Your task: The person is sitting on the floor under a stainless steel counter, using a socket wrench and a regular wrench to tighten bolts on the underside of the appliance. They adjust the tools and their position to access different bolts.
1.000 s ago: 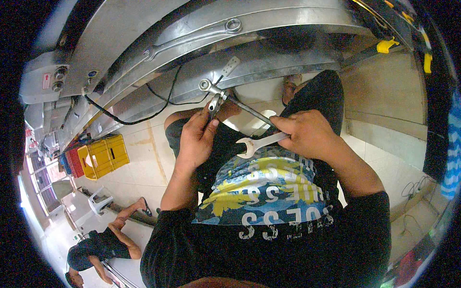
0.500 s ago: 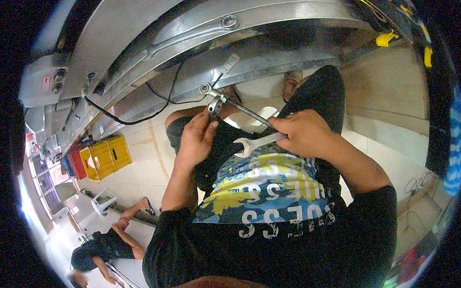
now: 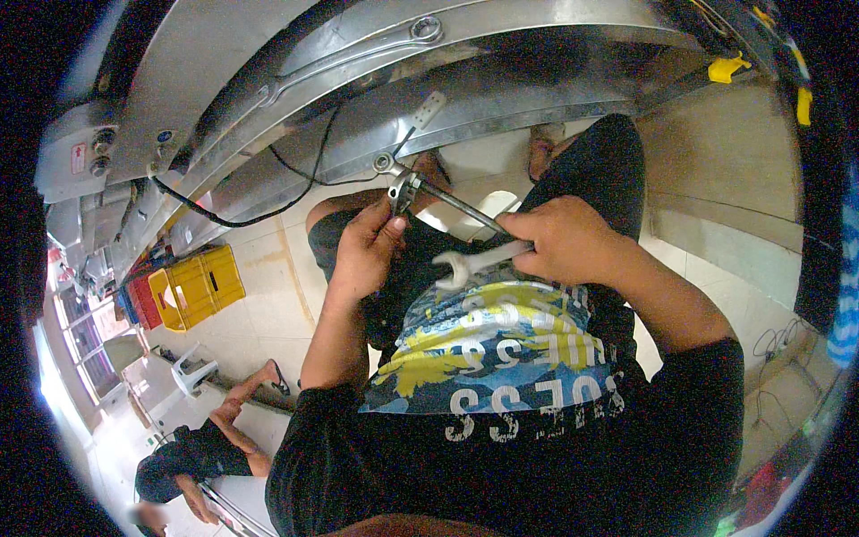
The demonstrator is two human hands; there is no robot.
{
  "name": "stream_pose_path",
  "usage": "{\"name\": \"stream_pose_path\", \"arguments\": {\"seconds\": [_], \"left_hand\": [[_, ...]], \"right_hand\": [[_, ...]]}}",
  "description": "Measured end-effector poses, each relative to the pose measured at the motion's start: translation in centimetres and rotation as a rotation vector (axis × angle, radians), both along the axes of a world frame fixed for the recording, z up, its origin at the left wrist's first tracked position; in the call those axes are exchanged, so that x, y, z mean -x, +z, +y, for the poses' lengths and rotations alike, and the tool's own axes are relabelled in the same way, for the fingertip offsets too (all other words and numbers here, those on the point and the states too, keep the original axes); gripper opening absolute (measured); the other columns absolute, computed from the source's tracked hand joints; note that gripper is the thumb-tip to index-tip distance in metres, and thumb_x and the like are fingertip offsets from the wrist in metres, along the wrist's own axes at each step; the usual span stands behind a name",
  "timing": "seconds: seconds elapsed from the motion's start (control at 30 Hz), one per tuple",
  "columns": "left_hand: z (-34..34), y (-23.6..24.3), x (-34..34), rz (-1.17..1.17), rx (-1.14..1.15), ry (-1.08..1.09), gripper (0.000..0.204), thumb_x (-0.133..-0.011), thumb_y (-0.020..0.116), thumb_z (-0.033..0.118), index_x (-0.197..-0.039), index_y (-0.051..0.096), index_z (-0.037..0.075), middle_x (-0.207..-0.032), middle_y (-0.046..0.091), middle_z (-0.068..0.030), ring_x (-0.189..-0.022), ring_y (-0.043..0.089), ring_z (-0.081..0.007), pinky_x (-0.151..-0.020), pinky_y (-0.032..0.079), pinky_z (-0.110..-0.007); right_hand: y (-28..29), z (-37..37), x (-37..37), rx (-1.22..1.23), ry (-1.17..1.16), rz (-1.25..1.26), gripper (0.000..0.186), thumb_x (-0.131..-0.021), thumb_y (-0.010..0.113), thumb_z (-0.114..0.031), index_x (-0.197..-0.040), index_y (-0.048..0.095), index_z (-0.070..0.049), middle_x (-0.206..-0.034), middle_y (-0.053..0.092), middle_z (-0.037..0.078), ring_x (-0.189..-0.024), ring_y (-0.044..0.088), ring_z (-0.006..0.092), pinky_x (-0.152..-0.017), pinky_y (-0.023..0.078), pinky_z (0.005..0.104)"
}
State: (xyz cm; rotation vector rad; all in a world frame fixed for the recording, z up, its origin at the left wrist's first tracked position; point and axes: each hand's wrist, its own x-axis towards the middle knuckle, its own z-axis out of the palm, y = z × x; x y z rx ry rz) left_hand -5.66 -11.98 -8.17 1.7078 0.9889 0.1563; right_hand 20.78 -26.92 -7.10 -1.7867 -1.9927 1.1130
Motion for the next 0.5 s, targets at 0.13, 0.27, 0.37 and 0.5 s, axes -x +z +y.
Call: {"name": "stream_pose_path", "arguments": {"seconds": [0.13, 0.27, 0.37, 0.5], "left_hand": [[0.3, -0.4, 0.3, 0.003, 0.021, -0.015, 0.025, -0.100, 0.061, 0.016, -0.118, 0.061, -0.002, -0.085, 0.058, -0.0056, -0.071, 0.056, -0.0128, -0.065, 0.047, -0.029], [0.4, -0.9, 0.3, 0.017, -0.106, -0.071, 0.024, -0.100, 0.061, 0.016, -0.116, 0.061, -0.002, -0.085, 0.059, -0.0082, -0.071, 0.057, -0.0149, -0.066, 0.048, -0.030], [0.6, -1.1, 0.5, 0.067, -0.192, -0.125, 0.023, -0.100, 0.061, 0.015, -0.115, 0.061, -0.002, -0.084, 0.059, -0.0103, -0.070, 0.058, -0.0166, -0.066, 0.049, -0.032], [0.0, -1.2, 0.0, 0.093, -0.234, -0.120, 0.021, -0.099, 0.061, 0.014, -0.113, 0.061, -0.002, -0.084, 0.060, -0.0114, -0.069, 0.057, -0.0177, -0.065, 0.049, -0.032]], "right_hand": [[-0.7, 0.5, 0.5, 0.015, -0.176, 0.362, 0.052, -0.081, 0.067, -0.020, -0.132, 0.057, -0.013, -0.083, 0.070, 0.018, -0.078, 0.069, 0.0414, -0.071, 0.054, 0.0489], [0.7, 1.0, 0.6, 0.227, -0.097, 0.206, 0.057, -0.083, 0.064, -0.018, -0.138, 0.053, -0.011, -0.086, 0.069, 0.021, -0.079, 0.067, 0.0434, -0.073, 0.054, 0.0487], [-0.8, 0.1, 0.5, 0.087, -0.023, 0.126, 0.059, -0.083, 0.062, -0.019, -0.139, 0.052, -0.007, -0.087, 0.069, 0.022, -0.078, 0.067, 0.0441, -0.074, 0.054, 0.0504], [-0.4, 0.2, 1.0, 0.123, 0.044, 0.043, 0.062, -0.082, 0.062, -0.019, -0.141, 0.048, -0.006, -0.088, 0.069, 0.025, -0.079, 0.067, 0.0451, -0.075, 0.053, 0.0514]]}}
